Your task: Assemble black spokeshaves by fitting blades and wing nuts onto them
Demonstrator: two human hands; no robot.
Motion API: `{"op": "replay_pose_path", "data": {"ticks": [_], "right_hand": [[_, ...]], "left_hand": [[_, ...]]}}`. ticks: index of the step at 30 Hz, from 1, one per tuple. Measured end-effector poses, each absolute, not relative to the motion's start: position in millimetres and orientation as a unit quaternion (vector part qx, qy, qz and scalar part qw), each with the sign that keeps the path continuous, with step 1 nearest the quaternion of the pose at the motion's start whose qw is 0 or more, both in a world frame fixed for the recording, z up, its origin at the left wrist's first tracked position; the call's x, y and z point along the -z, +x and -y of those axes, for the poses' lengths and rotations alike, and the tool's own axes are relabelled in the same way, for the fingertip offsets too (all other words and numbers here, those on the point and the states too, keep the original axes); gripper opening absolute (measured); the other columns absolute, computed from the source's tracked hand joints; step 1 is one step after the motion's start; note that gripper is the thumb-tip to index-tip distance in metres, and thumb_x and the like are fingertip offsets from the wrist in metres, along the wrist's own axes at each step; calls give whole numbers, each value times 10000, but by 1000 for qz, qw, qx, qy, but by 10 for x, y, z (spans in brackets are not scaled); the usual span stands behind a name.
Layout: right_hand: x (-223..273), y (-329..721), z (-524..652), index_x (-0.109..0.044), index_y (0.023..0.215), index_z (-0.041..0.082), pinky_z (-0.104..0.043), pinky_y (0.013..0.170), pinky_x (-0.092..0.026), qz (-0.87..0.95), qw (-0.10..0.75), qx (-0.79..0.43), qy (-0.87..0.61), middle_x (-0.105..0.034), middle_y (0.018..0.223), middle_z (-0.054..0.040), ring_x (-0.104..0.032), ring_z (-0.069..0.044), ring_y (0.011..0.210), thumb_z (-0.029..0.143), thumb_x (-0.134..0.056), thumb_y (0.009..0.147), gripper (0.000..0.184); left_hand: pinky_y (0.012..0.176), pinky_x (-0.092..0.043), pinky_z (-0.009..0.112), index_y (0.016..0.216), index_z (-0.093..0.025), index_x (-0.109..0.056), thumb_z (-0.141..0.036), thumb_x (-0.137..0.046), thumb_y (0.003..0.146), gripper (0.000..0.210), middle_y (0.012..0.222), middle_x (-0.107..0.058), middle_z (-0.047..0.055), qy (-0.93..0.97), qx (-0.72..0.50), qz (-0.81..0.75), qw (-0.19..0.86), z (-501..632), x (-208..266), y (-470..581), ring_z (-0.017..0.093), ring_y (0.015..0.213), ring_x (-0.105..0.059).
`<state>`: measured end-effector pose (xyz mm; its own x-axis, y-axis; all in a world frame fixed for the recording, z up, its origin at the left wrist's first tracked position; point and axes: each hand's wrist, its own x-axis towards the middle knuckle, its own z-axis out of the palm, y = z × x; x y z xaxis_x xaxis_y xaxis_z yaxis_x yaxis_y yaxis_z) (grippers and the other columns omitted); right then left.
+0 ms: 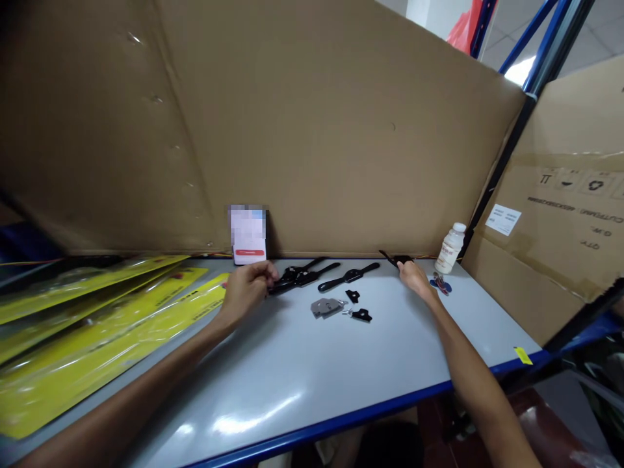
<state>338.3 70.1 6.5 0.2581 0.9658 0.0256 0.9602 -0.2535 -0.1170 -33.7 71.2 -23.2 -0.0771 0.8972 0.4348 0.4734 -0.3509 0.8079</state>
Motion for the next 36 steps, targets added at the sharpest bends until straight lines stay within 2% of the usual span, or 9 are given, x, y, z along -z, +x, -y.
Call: {"op": "replay_pose_path", "data": {"ticks": [6,8,10,16,20,24,29,32,36], "right_hand": [[-31,3381,-672,-646,1175,133,-427,929,-525,620,28,-39,-783,-668,1200,-123,-658,-233,1072,401,-548,999,335],[-21,3390,-674,-716,1069,71,-340,899,-488,625,25,-45,-779,-701,1132,-242,-667,-287,1124,359,-372,1060,448],[-5,3401,-681,-732,1054,42,-321,852,-478,629,24,-52,-775,-710,1107,-277,-679,-313,1117,352,-310,1066,524],[41,3400,-700,-725,1036,17,-327,709,-495,635,8,-87,-767,-724,979,-275,-735,-307,858,406,-388,1029,514],[35,3342,-671,-719,1028,49,-310,597,-494,640,-21,-100,-762,-730,985,-238,-725,-268,709,341,-524,960,358],[-31,3240,-585,-737,993,69,-320,682,-509,642,-46,-76,-762,-740,982,-230,-733,-280,818,298,-553,931,301],[-105,3134,-491,-731,1070,94,-373,809,-504,644,-42,-20,-764,-711,1143,-242,-695,-341,1044,340,-578,921,325],[-125,2993,-413,-693,1140,100,-409,854,-482,655,-1,32,-755,-686,1193,-238,-660,-357,1103,347,-476,980,366],[-101,2669,-298,-633,1223,199,-364,855,-467,707,52,62,-703,-689,1205,-136,-645,-286,1104,371,-379,1025,365]], "left_hand": [[565,-277,258,483,-225,-340,-159,-360,545,92,488,-332,-32,673,-470,-555,137,-729,205,-403,141,544,-390],[570,-289,254,493,-224,-345,-138,-356,571,117,501,-339,-32,686,-442,-565,118,-739,213,-416,143,553,-413],[574,-296,255,513,-220,-393,-114,-361,615,150,510,-371,-28,701,-408,-577,96,-741,229,-423,152,573,-446],[689,-389,275,808,-201,-647,-135,-385,863,275,839,-664,41,755,-281,-593,13,-673,265,-379,186,786,-593],[887,-428,336,1025,-190,-689,-236,-437,945,269,1098,-672,119,796,-184,-576,-36,-628,280,-287,247,1047,-583],[1006,-394,411,1113,-138,-683,-243,-444,958,303,1179,-646,179,819,-116,-560,-48,-602,280,-205,304,1155,-545],[901,-449,422,1107,-101,-659,-174,-409,941,309,1156,-648,211,825,-78,-559,-24,-612,257,-213,326,1063,-617],[790,-467,390,1066,-121,-651,-205,-444,923,266,1106,-676,196,817,-62,-573,8,-644,240,-274,321,963,-663],[689,-455,318,1009,-152,-648,-257,-480,904,224,987,-732,138,805,-45,-589,57,-688,250,-338,278,882,-691]]}}
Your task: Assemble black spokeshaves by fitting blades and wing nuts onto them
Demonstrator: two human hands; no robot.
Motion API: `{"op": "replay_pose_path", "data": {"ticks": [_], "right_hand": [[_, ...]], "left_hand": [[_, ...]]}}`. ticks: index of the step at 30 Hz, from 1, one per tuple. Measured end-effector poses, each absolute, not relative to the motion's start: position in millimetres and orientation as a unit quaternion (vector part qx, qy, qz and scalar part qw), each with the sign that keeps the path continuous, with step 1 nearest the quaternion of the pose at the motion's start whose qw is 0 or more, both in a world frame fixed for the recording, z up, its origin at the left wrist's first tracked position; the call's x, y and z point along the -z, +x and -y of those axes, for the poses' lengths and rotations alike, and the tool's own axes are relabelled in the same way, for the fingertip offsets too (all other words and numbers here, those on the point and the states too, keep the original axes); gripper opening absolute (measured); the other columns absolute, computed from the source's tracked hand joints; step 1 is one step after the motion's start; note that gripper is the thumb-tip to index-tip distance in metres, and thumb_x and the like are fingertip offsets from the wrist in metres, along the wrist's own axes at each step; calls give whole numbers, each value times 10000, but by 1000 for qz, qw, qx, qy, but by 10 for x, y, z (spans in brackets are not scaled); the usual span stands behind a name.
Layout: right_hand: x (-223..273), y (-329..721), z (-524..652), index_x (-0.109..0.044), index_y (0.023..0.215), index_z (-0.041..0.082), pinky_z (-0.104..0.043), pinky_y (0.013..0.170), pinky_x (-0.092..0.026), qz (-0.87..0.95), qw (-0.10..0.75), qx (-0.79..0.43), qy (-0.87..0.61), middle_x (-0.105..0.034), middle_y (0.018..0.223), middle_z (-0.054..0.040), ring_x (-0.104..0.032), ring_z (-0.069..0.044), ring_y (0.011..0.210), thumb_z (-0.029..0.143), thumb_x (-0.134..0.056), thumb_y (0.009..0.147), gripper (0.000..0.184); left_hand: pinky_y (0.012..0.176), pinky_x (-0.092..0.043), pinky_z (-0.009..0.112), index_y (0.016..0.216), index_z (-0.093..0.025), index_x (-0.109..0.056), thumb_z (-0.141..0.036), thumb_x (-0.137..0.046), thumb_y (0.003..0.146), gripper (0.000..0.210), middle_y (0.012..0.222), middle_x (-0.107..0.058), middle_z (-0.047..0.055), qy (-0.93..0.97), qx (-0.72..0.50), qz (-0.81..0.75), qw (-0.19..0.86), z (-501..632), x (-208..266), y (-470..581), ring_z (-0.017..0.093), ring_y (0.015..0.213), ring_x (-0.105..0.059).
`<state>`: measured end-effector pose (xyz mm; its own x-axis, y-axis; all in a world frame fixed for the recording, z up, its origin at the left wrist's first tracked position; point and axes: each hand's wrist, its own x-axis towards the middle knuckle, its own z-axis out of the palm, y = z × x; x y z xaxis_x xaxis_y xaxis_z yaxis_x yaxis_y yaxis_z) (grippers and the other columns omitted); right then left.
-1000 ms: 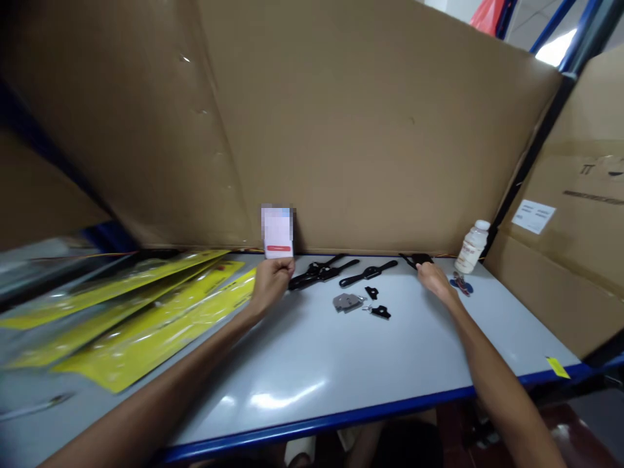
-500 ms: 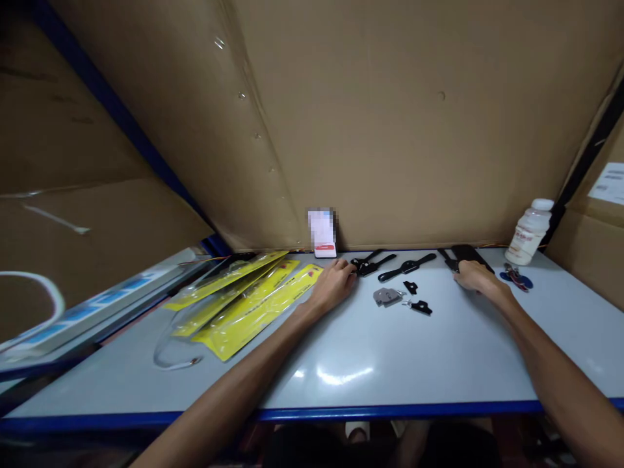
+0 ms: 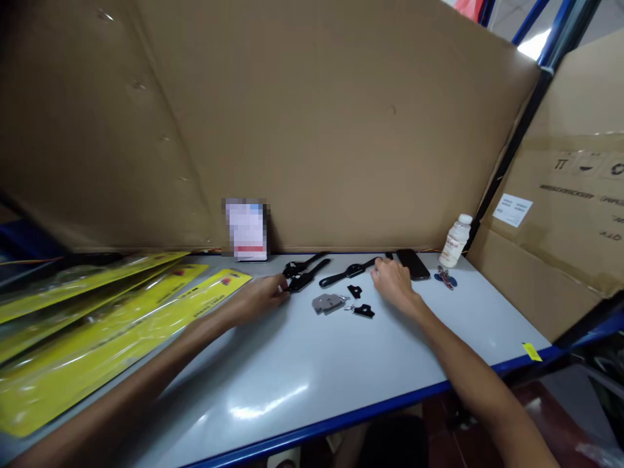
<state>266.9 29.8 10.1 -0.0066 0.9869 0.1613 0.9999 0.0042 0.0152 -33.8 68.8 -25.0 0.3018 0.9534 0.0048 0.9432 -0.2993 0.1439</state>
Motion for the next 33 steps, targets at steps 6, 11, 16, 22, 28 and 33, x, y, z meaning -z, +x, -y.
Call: {"op": "replay_pose_path", "data": {"ticks": [6,11,16,22,28,33], "right_hand": [[-11,2422,-390,-662,1175,210,-314,896,-439,778,76,51,-621,-684,1182,-97,-603,-246,1130,300,-492,992,265],[65,2445,-584,-589,1347,242,-316,950,-421,808,86,35,-582,-601,1318,-113,-583,-234,1156,359,-530,998,373],[159,2403,-823,-648,1273,232,-337,953,-421,803,95,22,-588,-641,1250,-128,-583,-268,1168,436,-568,972,372],[171,2355,-1032,-637,1261,185,-314,913,-425,770,166,15,-616,-637,1296,-149,-607,-258,1131,384,-589,952,371],[132,2553,-741,-689,973,171,-274,833,-406,751,268,13,-604,-708,1012,-92,-629,-192,923,296,-430,1002,288],[62,2450,-431,-592,717,193,-253,678,-394,759,318,-52,-566,-641,669,-16,-583,-149,638,371,-418,999,376]], "left_hand": [[697,-461,329,953,-155,-651,-304,-458,904,249,1025,-737,178,787,-49,-612,70,-639,282,-274,294,897,-703],[773,-476,395,1009,-125,-645,-368,-453,925,321,1136,-695,240,786,-80,-609,68,-585,284,-218,354,998,-685],[721,-468,393,961,-153,-638,-344,-501,893,244,1015,-726,228,770,-111,-621,101,-616,279,-265,367,918,-696],[554,-404,280,766,-195,-596,-342,-593,802,152,687,-688,75,725,-167,-639,197,-689,219,-301,250,674,-666],[415,-366,234,617,-214,-450,-387,-543,830,291,442,-480,-39,667,-232,-606,367,-684,168,-357,124,376,-458],[412,-359,228,719,-228,-420,-320,-466,876,188,495,-482,-66,671,-278,-555,405,-518,146,-220,105,358,-400]]}}
